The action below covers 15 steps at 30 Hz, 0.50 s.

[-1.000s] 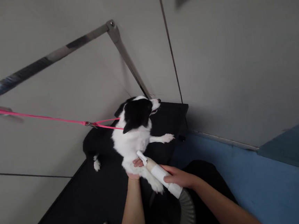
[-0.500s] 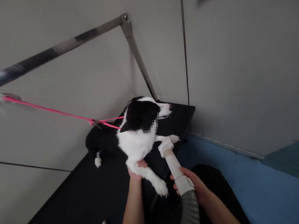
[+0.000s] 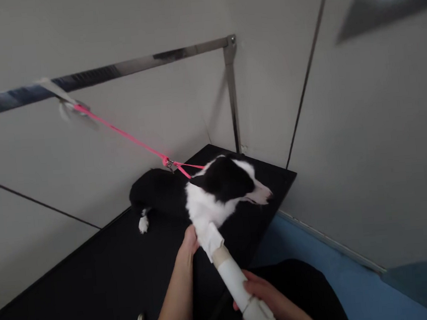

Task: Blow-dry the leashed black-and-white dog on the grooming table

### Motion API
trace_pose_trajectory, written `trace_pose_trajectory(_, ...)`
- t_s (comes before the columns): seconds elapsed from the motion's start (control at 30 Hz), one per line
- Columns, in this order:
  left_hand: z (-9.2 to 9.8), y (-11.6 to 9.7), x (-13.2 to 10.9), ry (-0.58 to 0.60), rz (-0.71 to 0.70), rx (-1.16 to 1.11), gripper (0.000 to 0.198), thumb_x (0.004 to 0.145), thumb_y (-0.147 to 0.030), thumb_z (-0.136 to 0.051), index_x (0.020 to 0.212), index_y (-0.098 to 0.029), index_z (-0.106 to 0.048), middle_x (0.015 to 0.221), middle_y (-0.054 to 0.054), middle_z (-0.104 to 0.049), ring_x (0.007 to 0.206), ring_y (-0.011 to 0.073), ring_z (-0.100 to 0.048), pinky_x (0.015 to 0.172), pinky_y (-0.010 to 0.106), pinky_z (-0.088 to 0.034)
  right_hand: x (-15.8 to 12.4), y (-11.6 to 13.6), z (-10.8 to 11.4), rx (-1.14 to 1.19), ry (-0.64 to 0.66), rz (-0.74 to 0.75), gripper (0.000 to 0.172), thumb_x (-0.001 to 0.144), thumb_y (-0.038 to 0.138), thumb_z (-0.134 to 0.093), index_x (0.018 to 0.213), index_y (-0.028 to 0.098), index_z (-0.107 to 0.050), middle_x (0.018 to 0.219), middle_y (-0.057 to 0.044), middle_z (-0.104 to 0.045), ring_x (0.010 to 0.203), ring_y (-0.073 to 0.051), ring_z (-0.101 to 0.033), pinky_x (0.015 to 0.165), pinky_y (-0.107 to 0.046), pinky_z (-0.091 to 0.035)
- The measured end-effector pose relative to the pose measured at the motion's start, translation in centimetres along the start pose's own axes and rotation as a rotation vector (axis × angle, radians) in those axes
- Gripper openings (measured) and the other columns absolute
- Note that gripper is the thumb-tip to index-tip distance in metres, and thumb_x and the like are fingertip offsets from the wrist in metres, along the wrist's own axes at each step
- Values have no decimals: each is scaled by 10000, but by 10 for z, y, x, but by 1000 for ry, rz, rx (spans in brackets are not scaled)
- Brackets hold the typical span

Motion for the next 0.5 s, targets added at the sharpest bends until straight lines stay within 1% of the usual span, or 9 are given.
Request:
trace_pose_trajectory(0.07, 1, -5, 5, -39, -1, 89, 166, 779, -80, -478, 756, -129, -635, 580, 73, -655, 561, 196, -661, 606, 288, -559, 8, -1, -11, -94, -69, 30, 837, 735, 553, -639, 1439, 192, -363, 871, -91, -746, 627, -202, -691, 561, -303, -535)
trace_pose_trajectory(0.1, 0, -8, 8, -34, 10, 113, 171, 785, -76, -476, 778, -128, -638, 588, 69, -657, 561, 192, -662, 594, 282, -557, 12, -1, -16, -161, -118, 72, 803, 740, 537, -654, 1420, 183, -413, 983, -115, -744, 769, -228, -711, 677, -341, -561)
trace_pose_trajectory(0.13, -3, -10, 11, -9, 27, 107, 185, 801, -82, -463, 807, -126, -642, 600, 69, -660, 561, 189, -663, 587, 280, -556, 16, -1, -21, -228, -173, 125, 773, 741, 527, -668, 1395, 171, -461, 1116, -135, -717, 941, -258, -700, 819, -377, -553)
trace_pose_trajectory(0.2, -6, -17, 20, 16, 49, 16, 250, 860, -131, -397, 851, -122, -646, 606, 78, -655, 531, 185, -650, 564, 285, -552, 24, -4, -31, -338, -277, 218, 737, 755, 529, -668, 1372, 160, -508, 1350, -139, -603, 1245, -295, -564, 1064, -405, -430)
trace_pose_trajectory(0.23, -5, -23, 25, 15, 51, -54, 304, 894, -171, -348, 868, -119, -647, 607, 86, -651, 515, 187, -642, 555, 295, -551, 30, -8, -36, -374, -316, 241, 736, 770, 540, -654, 1384, 164, -501, 1416, -128, -551, 1330, -297, -489, 1129, -403, -362)
trace_pose_trajectory(0.3, -2, -38, 36, 27, 20, -205, 412, 941, -269, -270, 919, -118, -653, 638, 102, -661, 516, 198, -641, 557, 321, -555, 44, -17, -44, -413, -365, 252, 748, 802, 560, -617, 1425, 180, -454, 1466, -107, -504, 1405, -291, -400, 1179, -402, -290)
trace_pose_trajectory(0.37, 6, -59, 50, 49, -54, -317, 454, 954, -362, -277, 996, -122, -660, 731, 116, -697, 598, 215, -674, 610, 347, -571, 60, -22, -50, -432, -382, 271, 763, 817, 563, -603, 1455, 190, -411, 1488, -94, -482, 1431, -284, -361, 1192, -394, -271)
trace_pose_trajectory(0.43, 20, -86, 64, 45, -175, -402, 452, 943, -417, -340, 1082, -132, -661, 852, 116, -726, 739, 221, -704, 709, 351, -580, 76, -20, -55, -448, -391, 296, 784, 823, 556, -602, 1476, 186, -374, 1519, -93, -442, 1448, -278, -331, 1205, -381, -246)
trace_pose_trajectory(0.5, 39, -115, 79, 9, -300, -497, 461, 940, -416, -354, 1156, -138, -653, 955, 109, -734, 878, 213, -704, 818, 335, -564, 90, -12, -60, -491, -389, 289, 812, 822, 533, -607, 1494, 171, -332, 1554, -106, -387, 1460, -284, -305, 1216, -393, -220)
Point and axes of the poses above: each hand's wrist, its own x-axis towards the middle knuckle, its own z-axis out of the back of the hand, y = z × x, the point moved 6 cm from there along x, towards the middle knuckle
